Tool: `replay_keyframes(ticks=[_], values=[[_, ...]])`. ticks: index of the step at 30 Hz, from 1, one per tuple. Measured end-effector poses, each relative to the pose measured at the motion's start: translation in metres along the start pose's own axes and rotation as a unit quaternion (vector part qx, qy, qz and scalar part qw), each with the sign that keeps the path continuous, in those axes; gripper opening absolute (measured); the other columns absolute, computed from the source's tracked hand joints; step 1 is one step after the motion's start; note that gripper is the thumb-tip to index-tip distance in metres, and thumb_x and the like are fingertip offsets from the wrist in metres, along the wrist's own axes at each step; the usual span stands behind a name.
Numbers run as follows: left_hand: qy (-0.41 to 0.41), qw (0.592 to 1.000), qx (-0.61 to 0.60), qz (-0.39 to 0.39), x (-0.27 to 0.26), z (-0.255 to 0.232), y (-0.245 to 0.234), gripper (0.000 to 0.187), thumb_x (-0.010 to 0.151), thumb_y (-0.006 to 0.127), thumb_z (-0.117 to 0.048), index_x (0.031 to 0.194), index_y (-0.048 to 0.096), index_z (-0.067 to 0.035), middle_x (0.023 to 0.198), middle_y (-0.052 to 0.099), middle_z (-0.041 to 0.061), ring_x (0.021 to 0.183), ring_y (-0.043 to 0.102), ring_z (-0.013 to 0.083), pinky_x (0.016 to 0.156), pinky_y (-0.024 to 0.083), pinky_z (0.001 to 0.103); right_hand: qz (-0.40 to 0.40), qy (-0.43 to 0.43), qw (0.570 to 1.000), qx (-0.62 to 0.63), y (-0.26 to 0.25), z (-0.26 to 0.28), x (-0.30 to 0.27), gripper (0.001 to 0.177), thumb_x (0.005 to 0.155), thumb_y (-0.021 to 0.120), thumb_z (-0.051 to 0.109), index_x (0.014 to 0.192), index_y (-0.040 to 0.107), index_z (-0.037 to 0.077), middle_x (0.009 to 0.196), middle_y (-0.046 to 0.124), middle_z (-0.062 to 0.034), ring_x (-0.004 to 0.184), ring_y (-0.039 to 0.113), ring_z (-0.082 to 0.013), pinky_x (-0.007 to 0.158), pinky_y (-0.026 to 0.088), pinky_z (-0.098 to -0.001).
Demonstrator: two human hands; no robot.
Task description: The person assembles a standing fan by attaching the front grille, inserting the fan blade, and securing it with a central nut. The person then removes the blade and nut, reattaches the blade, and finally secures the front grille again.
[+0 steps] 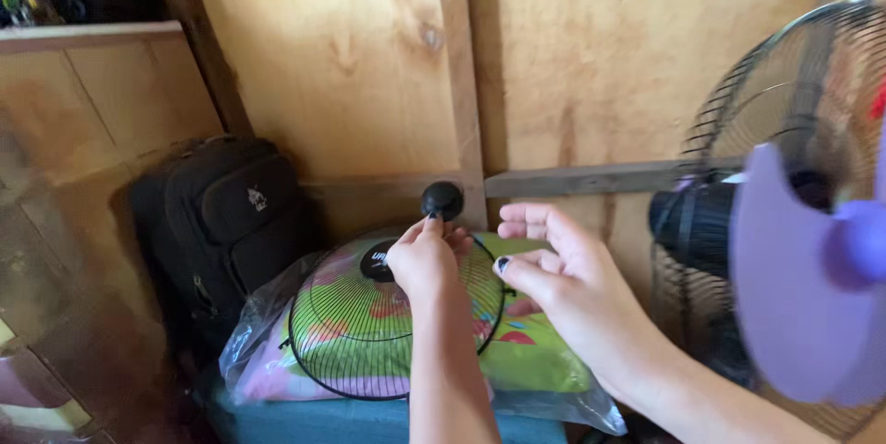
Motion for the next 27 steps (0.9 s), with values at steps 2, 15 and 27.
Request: replay_keyframes(ticks=[2,15,27], values=[[-0.036,0.996,0.011,-0.075,0.036,0.025,-0.030,0.012,0.095,0.065,-0.006,0.099,0.068,0.005,0.078,0.070,0.010,0.060,0.068,0.0182,0.055,0.061,0.032,0.001,0.024,1.000,0.002,0.010,-0.028,0.012,0.052,0.084,0.067,0.009,0.135,0.059,0.010,0.127,0.064,-0.0067,0.092,0.068,-0.0148,0.068,0.059,-0.0335],[-0.094,0.903,0.362,-0.211,0.155,0.087,-0.109,0.016,0.086,0.075,-0.009,0.093,0.075,0.005,0.090,0.079,0.022,0.084,0.077,0.0311,0.077,0.062,0.041,-0.020,0.078,0.997,-0.022,0.051,-0.136,0.078,0.052,0.082,0.063,0.006,0.133,0.054,0.008,0.127,0.061,-0.0083,0.101,0.065,-0.0180,0.071,0.059,-0.0328],[-0.057,0.903,0.331,-0.267,0.137,0.077,-0.111,0.020,0.086,0.075,-0.010,0.097,0.073,0.006,0.097,0.075,0.024,0.091,0.075,0.0366,0.082,0.061,0.045,-0.012,0.130,0.990,0.043,0.072,-0.172,0.086,0.058,0.083,0.060,0.006,0.140,0.047,0.007,0.127,0.057,-0.0092,0.103,0.064,-0.0194,0.068,0.061,-0.0363]])
Point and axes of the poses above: each hand's wrist, its own x-axis towards the middle knuckle, its own y-axis out of the palm, z = x × y, the point moved 9 cm from there along x, towards the middle knuckle
